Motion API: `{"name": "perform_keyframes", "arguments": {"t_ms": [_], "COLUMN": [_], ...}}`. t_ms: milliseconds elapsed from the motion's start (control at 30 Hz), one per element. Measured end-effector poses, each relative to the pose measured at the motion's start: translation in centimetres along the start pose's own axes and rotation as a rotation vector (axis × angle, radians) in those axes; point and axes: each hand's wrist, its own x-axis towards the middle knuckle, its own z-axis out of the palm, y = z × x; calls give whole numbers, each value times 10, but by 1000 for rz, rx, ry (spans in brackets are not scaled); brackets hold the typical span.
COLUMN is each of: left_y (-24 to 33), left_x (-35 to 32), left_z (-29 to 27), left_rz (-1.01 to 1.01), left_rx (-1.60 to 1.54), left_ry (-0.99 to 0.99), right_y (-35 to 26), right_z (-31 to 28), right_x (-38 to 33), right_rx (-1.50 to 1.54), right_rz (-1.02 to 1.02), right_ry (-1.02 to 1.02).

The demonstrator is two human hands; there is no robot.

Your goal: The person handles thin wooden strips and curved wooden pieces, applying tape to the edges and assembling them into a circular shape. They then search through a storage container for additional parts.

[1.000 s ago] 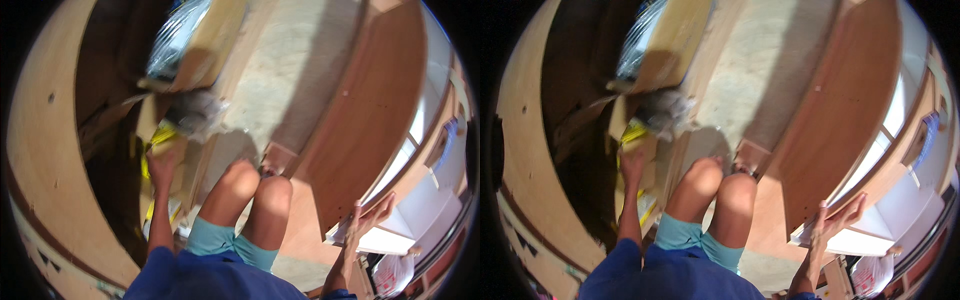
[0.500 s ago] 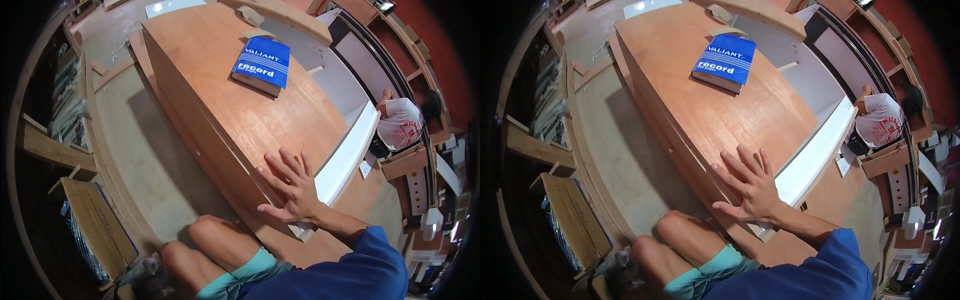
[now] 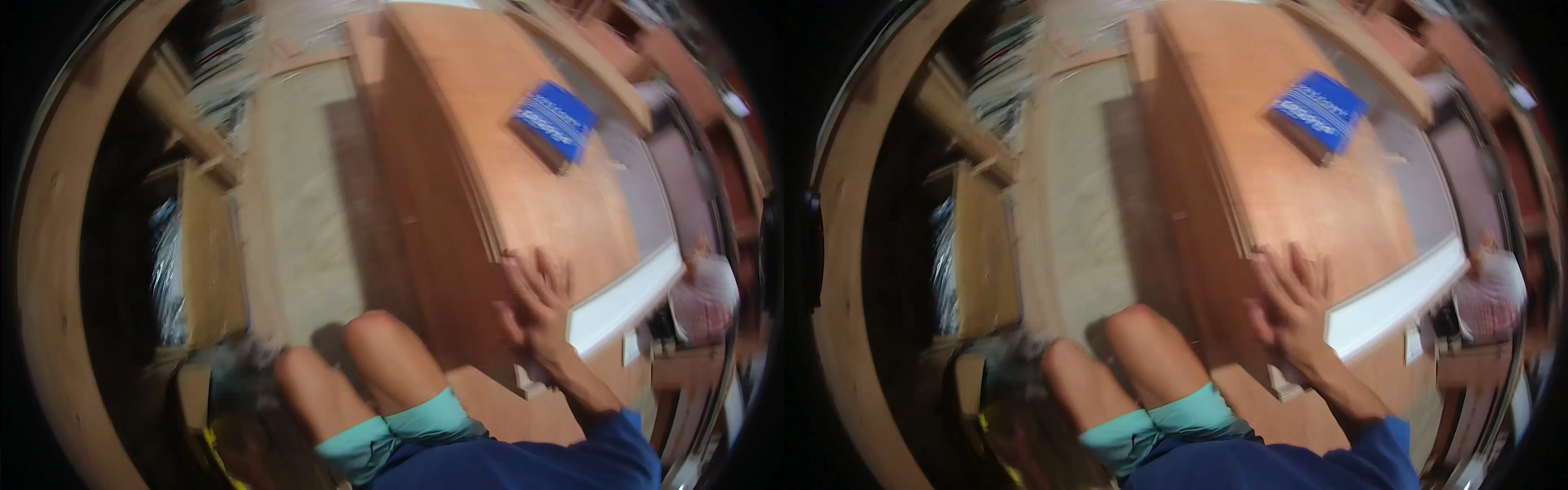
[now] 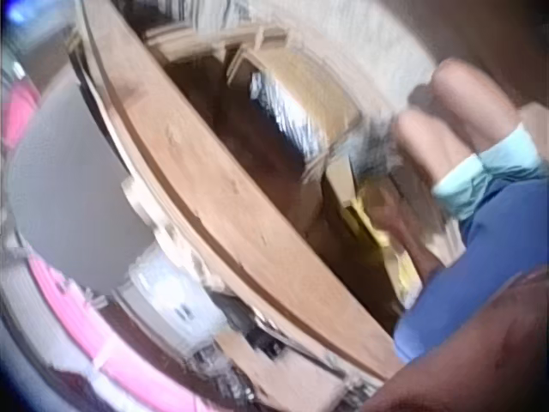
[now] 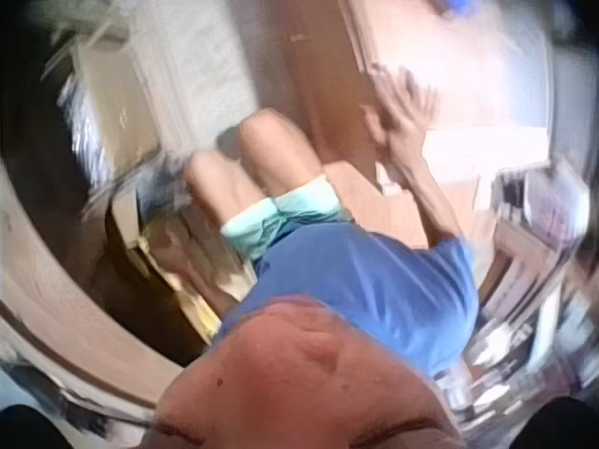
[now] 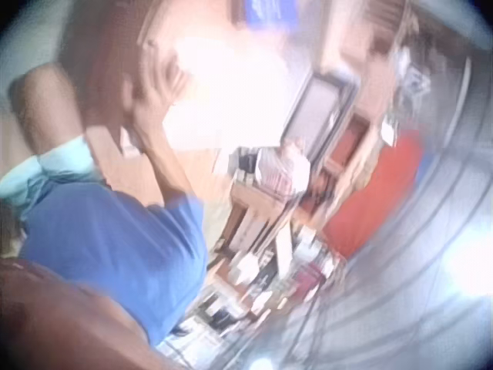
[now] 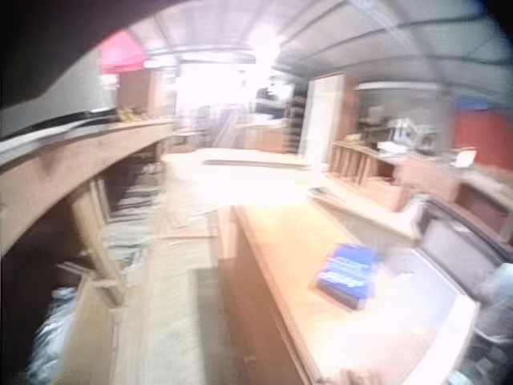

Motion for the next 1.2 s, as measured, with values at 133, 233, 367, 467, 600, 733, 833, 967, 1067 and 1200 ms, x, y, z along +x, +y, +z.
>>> {"name": "perform_keyframes", "arguments": {"t_ms": [133,233,367,467,600,733,833,967,1067,1200], "left_y": [48,50,57,52,44,49,71,110,98,18], "left_x": [24,28,21,21,16,25,67,147,214,253], "left_z": [-16,-28,-48,-47,-43,-69,-121,-155,-150,-132], "left_rz": [49,50,-18,23,18,-74,28,410,518,498], "left_rx": [-79,-55,-123,-157,-175,-344,-199,99,189,-26], "left_ry": [42,75,24,23,16,-74,185,410,421,352], "right_y": [15,-5,10,21,39,60,32,50,57,55], "right_z": [4,-4,-1,3,13,23,20,25,28,28], "right_x": [-23,-16,-8,-14,-22,-21,-19,-22,-23,-9], "right_rx": [-171,-223,-273,-246,-221,-206,-101,-91,-128,-112], "right_rz": [36,-36,-113,-100,-98,-144,-100,-103,-134,-225], "right_ry": [-44,-33,-33,-36,-23,39,51,73,81,79]}}
